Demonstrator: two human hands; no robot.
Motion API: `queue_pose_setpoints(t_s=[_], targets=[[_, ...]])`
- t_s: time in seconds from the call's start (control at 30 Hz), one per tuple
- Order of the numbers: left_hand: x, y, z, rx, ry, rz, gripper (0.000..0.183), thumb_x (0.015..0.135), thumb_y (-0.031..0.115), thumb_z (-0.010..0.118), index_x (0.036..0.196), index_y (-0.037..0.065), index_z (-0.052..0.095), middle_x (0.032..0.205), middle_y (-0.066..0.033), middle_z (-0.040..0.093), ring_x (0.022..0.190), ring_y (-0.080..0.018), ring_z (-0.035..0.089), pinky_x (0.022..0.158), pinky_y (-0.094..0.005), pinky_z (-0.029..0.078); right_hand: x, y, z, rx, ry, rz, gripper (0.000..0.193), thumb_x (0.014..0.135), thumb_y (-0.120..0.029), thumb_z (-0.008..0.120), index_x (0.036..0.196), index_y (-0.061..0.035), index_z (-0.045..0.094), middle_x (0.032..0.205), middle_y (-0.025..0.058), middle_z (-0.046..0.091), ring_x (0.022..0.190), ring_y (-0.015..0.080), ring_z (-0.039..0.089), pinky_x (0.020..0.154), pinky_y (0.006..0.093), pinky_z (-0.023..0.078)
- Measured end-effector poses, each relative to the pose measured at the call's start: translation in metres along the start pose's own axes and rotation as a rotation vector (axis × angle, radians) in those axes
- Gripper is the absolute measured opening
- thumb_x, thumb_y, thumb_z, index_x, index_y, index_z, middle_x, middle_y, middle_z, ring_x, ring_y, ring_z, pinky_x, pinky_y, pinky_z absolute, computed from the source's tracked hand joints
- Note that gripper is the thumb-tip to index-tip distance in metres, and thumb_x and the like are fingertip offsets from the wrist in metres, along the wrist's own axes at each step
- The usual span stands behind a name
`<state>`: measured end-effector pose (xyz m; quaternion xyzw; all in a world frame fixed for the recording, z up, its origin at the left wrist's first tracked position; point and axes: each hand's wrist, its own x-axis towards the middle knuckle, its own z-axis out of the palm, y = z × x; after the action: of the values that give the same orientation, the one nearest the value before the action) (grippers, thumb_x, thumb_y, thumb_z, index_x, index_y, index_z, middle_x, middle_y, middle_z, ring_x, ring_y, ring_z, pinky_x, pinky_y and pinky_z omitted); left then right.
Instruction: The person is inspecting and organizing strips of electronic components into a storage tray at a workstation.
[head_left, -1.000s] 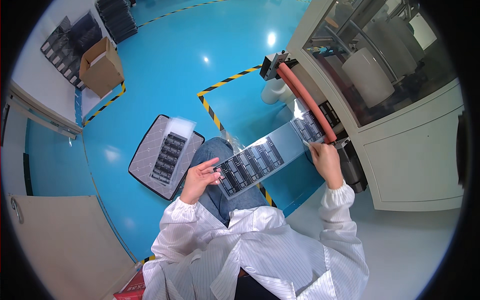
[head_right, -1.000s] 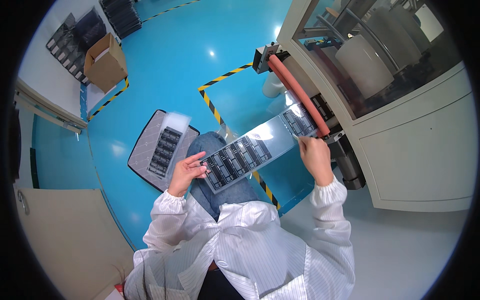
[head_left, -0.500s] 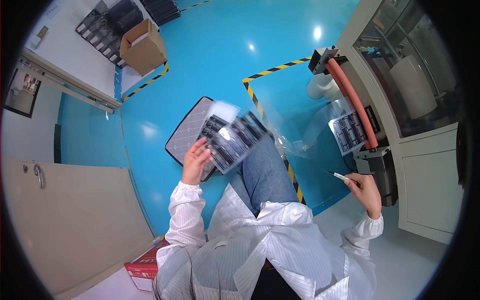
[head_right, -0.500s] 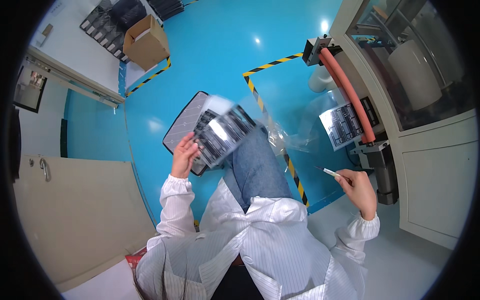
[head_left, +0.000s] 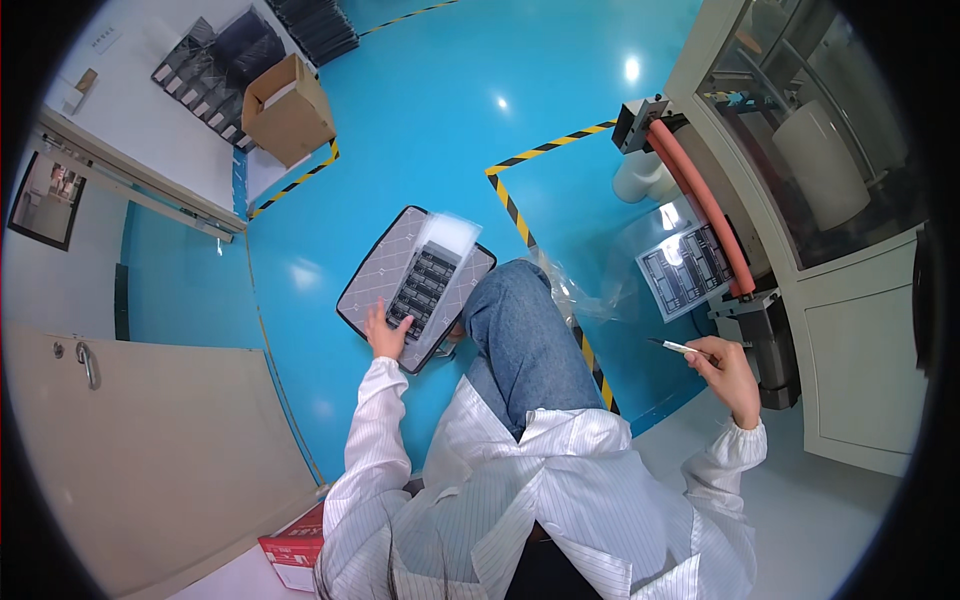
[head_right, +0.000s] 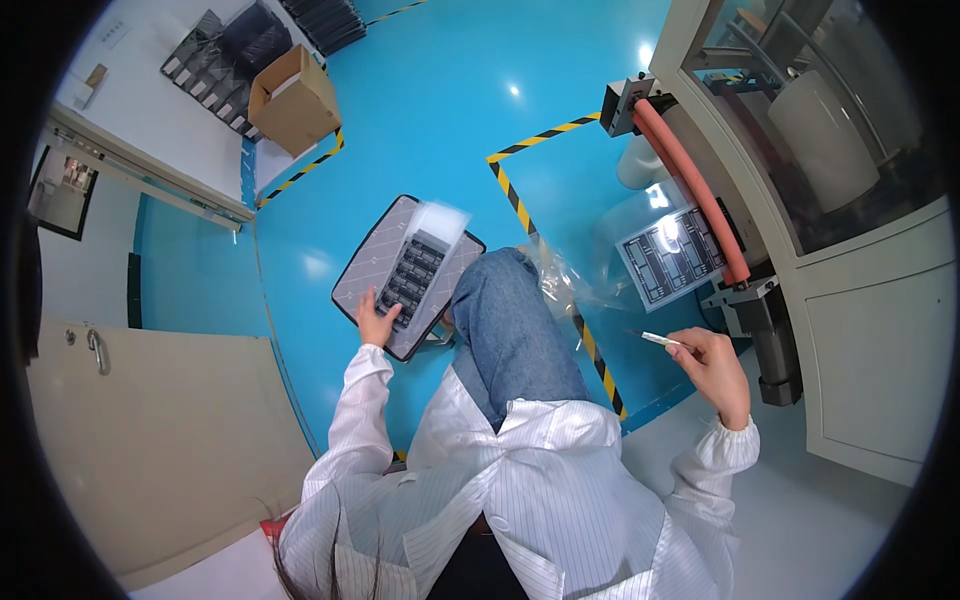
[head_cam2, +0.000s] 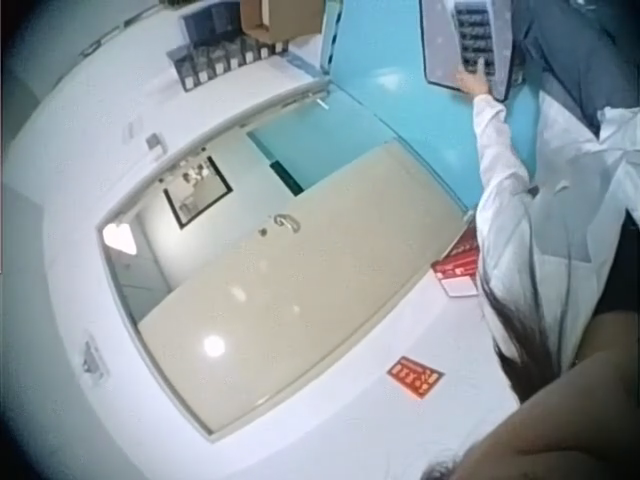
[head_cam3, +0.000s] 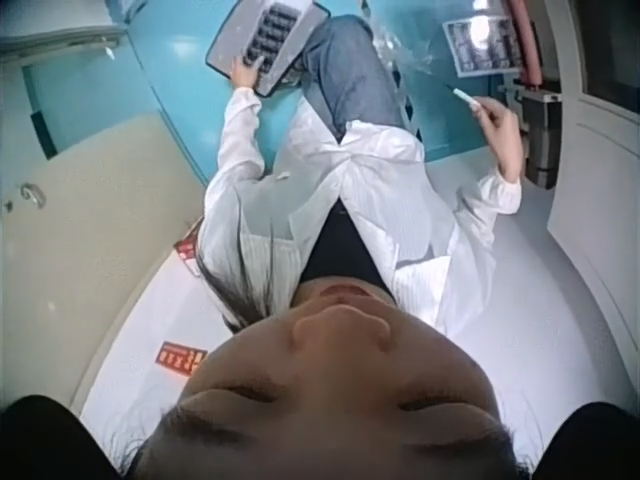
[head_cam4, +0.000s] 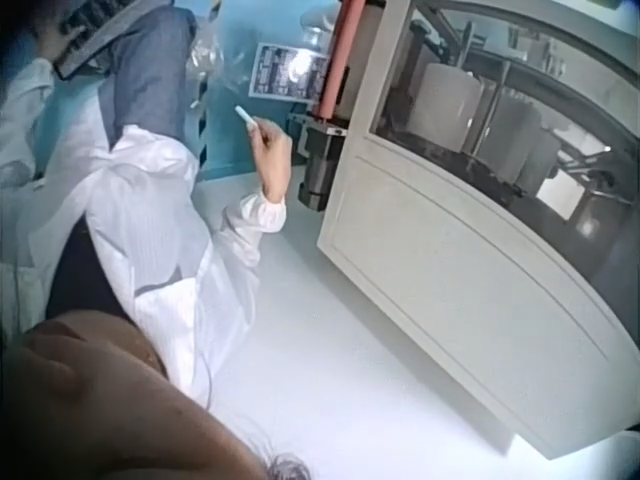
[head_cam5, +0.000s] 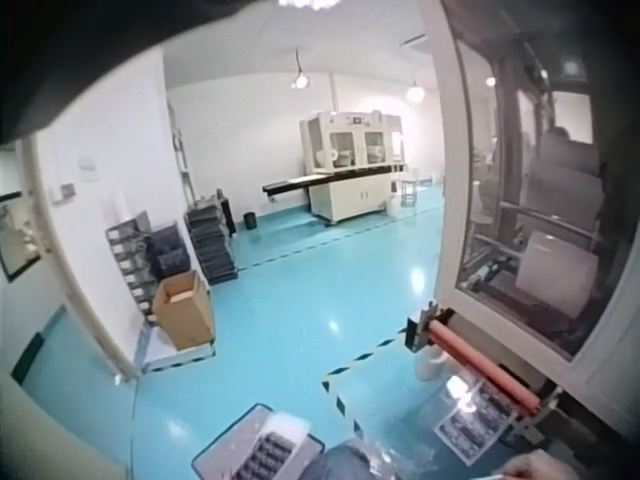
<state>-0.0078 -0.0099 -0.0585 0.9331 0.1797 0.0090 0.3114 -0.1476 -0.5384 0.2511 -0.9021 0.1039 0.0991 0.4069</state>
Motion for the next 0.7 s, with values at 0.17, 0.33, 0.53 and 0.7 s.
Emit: queue_pose_setpoints(t_s=[0.17, 0.33, 0.53, 0.7], targets=[[-0.005, 0.006, 0.01, 0.136, -0.137, 0.027, 0.083, 0.072, 0.04, 0.077, 0.144, 0.034, 0.035, 0.152, -0.0164, 0.025, 0.137, -0.0467, 0.019, 0.109, -0.0611, 0.016, 0.006, 0.005, -0.003, -0.051, -0.052, -0.004, 0.016, 0.085, -0.008, 0.065, 0.096, 0.004, 0.066, 0.077, 0.009, 0.06, 0.063, 0.0117, 0.053, 0.055, 0.0256, 0.04], [-0.003, 0.042, 0.004, 0.147, -0.025, 0.118, 0.07, 0.078, 0.02, 0.072, 0.14, 0.014, 0.042, 0.141, -0.0236, 0.039, 0.13, -0.0414, 0.036, 0.107, -0.0516, 0.028, 0.026, 0.023, 0.011, 0.321, -0.095, -0.022, 0.023, 0.089, -0.018, 0.063, 0.097, 0.0024, 0.069, 0.114, 0.0092, 0.059, 0.076, 0.0095, 0.057, 0.066, 0.023, 0.047], [-0.073, 0.241, 0.001, -0.826, -0.354, 0.395, 0.037, 0.091, 0.007, 0.057, 0.128, 0.005, 0.056, 0.098, -0.0102, 0.069, 0.086, -0.014, 0.065, 0.077, -0.0262, 0.051, 0.027, 0.032, 0.013, 0.407, -0.076, 0.028, 0.026, 0.091, -0.022, 0.062, 0.099, 0.0021, 0.069, 0.122, 0.0101, 0.056, 0.079, 0.0088, 0.057, 0.069, 0.0235, 0.048], [-0.121, 0.316, 0.026, -1.149, -0.959, 0.127, 0.045, 0.094, 0.011, 0.056, 0.138, 0.009, 0.046, 0.104, -0.0137, 0.066, 0.087, -0.016, 0.066, 0.079, -0.0286, 0.054, 0.026, 0.023, 0.017, 0.412, -0.077, 0.002, 0.024, 0.09, -0.02, 0.062, 0.101, 0.0002, 0.069, 0.12, 0.0095, 0.058, 0.078, 0.0086, 0.058, 0.068, 0.023, 0.048]])
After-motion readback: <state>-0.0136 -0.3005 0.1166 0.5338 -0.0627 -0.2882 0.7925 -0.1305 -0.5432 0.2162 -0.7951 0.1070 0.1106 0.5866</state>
